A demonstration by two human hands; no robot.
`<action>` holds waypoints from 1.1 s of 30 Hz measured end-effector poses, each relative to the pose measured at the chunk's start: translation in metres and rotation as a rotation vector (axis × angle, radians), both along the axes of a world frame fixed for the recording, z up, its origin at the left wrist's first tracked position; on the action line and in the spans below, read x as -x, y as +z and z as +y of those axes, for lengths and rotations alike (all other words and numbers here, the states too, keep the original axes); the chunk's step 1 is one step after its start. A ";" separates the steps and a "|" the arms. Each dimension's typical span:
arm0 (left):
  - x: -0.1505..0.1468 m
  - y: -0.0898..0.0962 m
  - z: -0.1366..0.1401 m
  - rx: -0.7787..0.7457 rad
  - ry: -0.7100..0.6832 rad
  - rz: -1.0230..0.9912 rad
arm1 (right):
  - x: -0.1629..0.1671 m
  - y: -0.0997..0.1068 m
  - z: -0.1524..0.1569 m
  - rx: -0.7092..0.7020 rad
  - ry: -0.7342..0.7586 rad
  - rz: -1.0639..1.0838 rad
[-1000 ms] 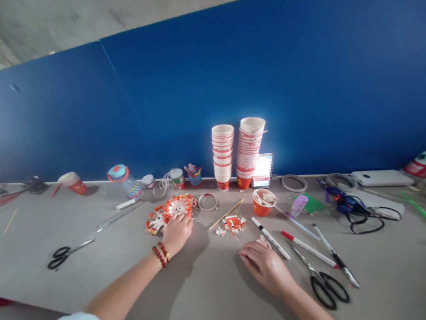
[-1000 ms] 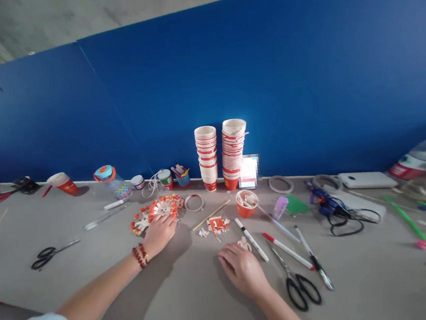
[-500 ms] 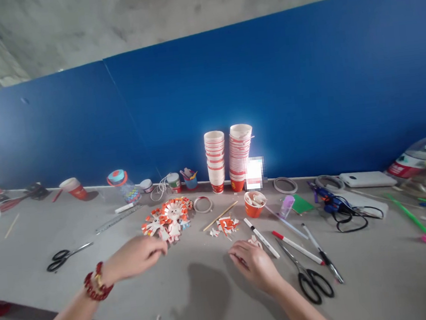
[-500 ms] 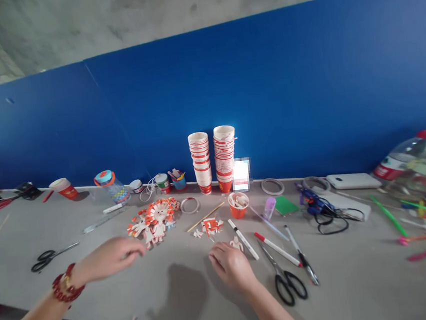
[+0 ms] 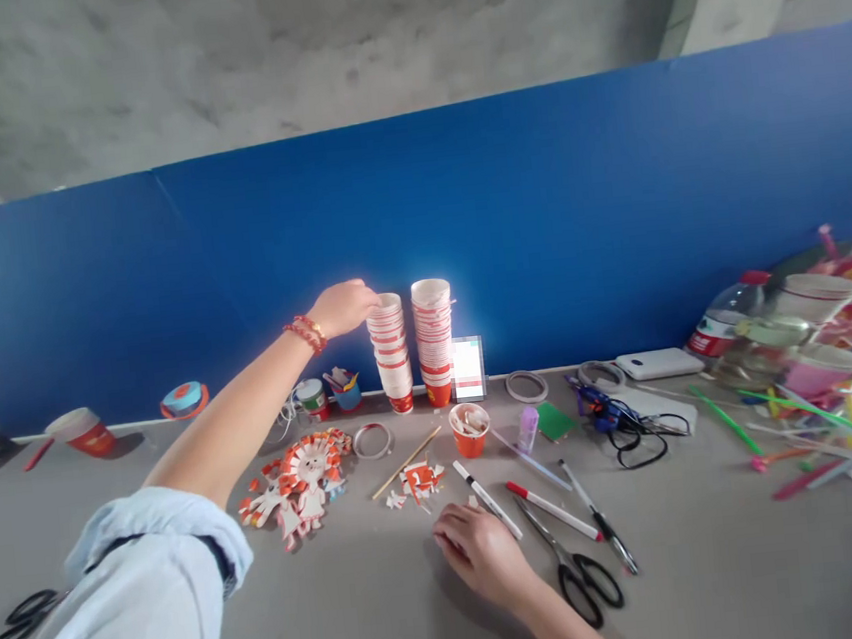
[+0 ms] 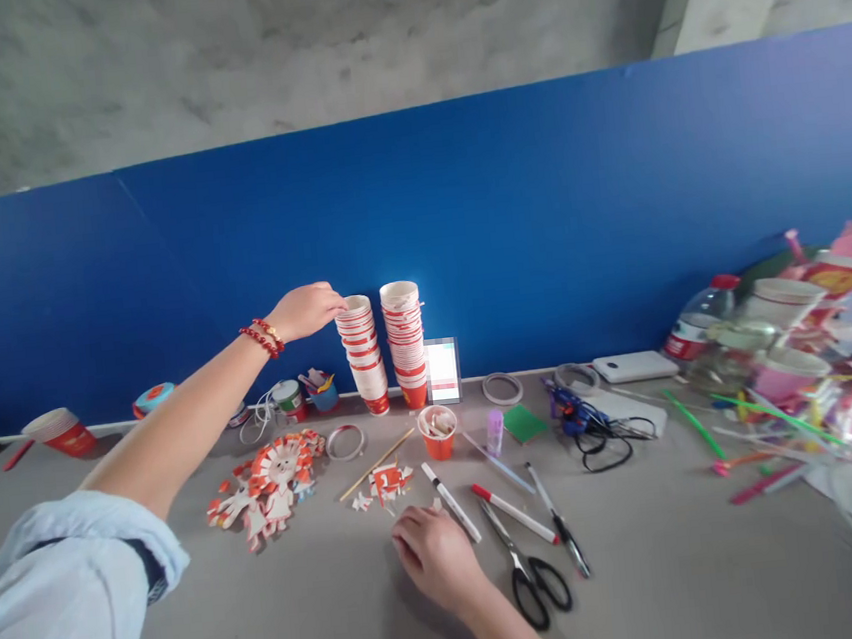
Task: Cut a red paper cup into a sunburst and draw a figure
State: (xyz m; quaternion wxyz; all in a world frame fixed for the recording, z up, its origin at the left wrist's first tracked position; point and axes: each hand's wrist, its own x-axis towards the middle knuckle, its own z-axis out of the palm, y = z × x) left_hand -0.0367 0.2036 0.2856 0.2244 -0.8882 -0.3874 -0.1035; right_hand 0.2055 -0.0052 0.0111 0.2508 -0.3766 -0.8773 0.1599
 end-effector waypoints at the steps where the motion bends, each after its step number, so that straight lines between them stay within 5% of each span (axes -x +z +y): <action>1: 0.001 0.001 0.002 0.009 -0.007 0.027 | 0.000 0.000 0.000 0.007 0.001 0.000; 12: -0.004 0.011 0.013 0.025 -0.028 0.196 | 0.003 0.001 -0.002 0.059 0.038 0.007; 22: -0.010 -0.008 0.006 -0.199 0.006 0.025 | 0.003 -0.002 -0.001 0.078 0.025 -0.002; 27: 0.005 0.008 0.008 -0.347 0.052 -0.229 | 0.003 -0.002 0.000 0.076 0.017 -0.002; 30: 0.013 0.017 -0.003 -0.429 0.027 -0.620 | 0.003 -0.001 0.001 0.075 0.015 0.000; 33: 0.013 0.005 -0.034 -0.344 -0.016 -0.963 | 0.002 0.003 0.000 0.078 0.020 0.033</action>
